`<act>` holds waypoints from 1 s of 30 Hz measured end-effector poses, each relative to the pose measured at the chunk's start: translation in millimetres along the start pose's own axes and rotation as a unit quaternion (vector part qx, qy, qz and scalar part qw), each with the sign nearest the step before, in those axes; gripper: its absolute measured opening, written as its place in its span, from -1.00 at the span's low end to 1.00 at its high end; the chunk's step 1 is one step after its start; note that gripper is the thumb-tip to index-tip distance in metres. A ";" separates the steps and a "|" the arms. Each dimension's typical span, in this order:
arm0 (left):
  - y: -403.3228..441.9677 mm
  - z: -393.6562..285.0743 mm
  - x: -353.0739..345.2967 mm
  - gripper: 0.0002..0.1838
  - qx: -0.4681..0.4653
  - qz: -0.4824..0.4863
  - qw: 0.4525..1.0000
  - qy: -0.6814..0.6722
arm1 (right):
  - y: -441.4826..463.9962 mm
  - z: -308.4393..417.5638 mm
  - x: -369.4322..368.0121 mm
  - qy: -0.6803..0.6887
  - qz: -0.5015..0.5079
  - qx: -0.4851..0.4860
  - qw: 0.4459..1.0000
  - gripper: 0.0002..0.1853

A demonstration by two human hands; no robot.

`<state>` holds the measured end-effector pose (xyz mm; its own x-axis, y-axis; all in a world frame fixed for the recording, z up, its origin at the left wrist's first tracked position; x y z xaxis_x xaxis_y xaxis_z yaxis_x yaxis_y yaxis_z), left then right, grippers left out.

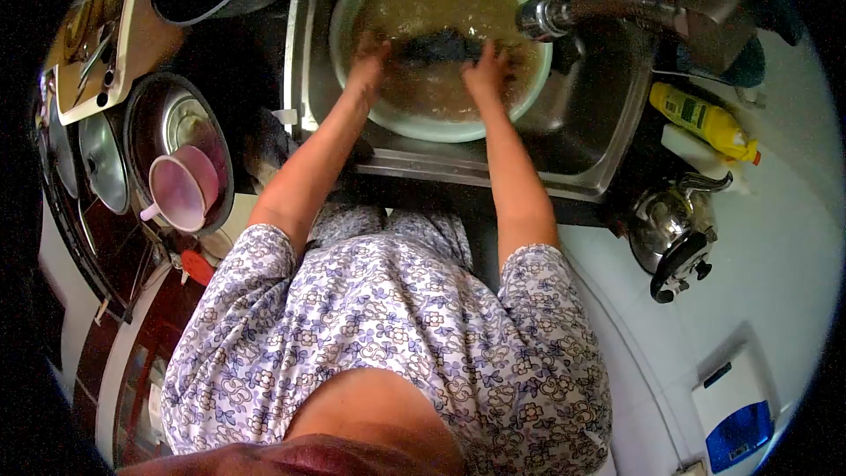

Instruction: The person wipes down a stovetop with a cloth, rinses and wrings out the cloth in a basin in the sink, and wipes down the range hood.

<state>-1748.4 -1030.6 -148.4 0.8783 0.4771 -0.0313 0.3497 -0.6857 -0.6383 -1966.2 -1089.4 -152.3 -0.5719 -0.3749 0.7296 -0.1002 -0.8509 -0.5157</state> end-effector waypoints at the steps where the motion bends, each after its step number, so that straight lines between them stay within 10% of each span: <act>1: -18.0 -17.1 -6.1 -0.32 0.105 0.030 0.993 0.037 | -7.7 3.7 -20.7 -0.042 0.026 0.080 0.996 -0.22; 2: -23.0 -22.9 -11.6 -0.31 0.119 0.049 0.991 0.040 | -14.8 4.6 -35.6 -0.085 0.053 0.159 0.982 -0.26; 8: -36.6 -38.0 -38.5 -0.14 0.176 0.096 0.980 -0.004 | -15.3 15.3 -19.8 0.397 0.103 -0.125 0.904 -0.48; 9: -36.1 -42.6 -41.8 -0.12 0.192 0.112 0.975 -0.010 | -38.6 51.0 5.9 0.426 0.127 -0.037 0.895 -0.60; 12: -46.1 -64.4 -54.4 -0.12 0.284 0.180 0.934 -0.123 | -85.7 105.2 39.0 0.407 0.126 0.219 0.878 -0.74; 17: -42.5 -58.0 -55.4 -0.60 0.088 0.196 0.927 -0.308 | -172.8 163.5 67.7 0.276 -0.048 0.407 0.869 -0.77; 19: -54.9 -72.5 -56.3 -0.62 0.016 0.146 0.984 -0.105 | -170.2 161.3 63.3 0.246 -0.101 0.400 0.877 -0.81; 21: -59.4 -60.0 -67.5 -0.60 -0.014 0.291 0.922 -0.254 | -146.5 152.7 54.6 0.259 -0.147 0.404 0.865 -0.83; 30: -71.6 -69.3 -73.1 -0.67 0.181 0.094 0.959 -0.197 | -53.1 97.7 57.3 0.192 -0.134 0.300 0.925 -0.75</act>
<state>-1815.1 -1054.5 -47.1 0.6990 0.5835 -0.4134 -0.0006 -0.5776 -0.8163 -1914.1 -1101.6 -39.2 -0.8504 -0.0603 0.5227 0.1237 -0.9885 0.0873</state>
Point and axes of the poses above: each hand's wrist, its own y-axis towards the middle knuckle, its own x-axis out of the back of the hand, z = x × y, the point moved 4 cm from there along y, towards the middle knuckle, and after that the axes turned 7 degrees about y, right-handed, at the moved point
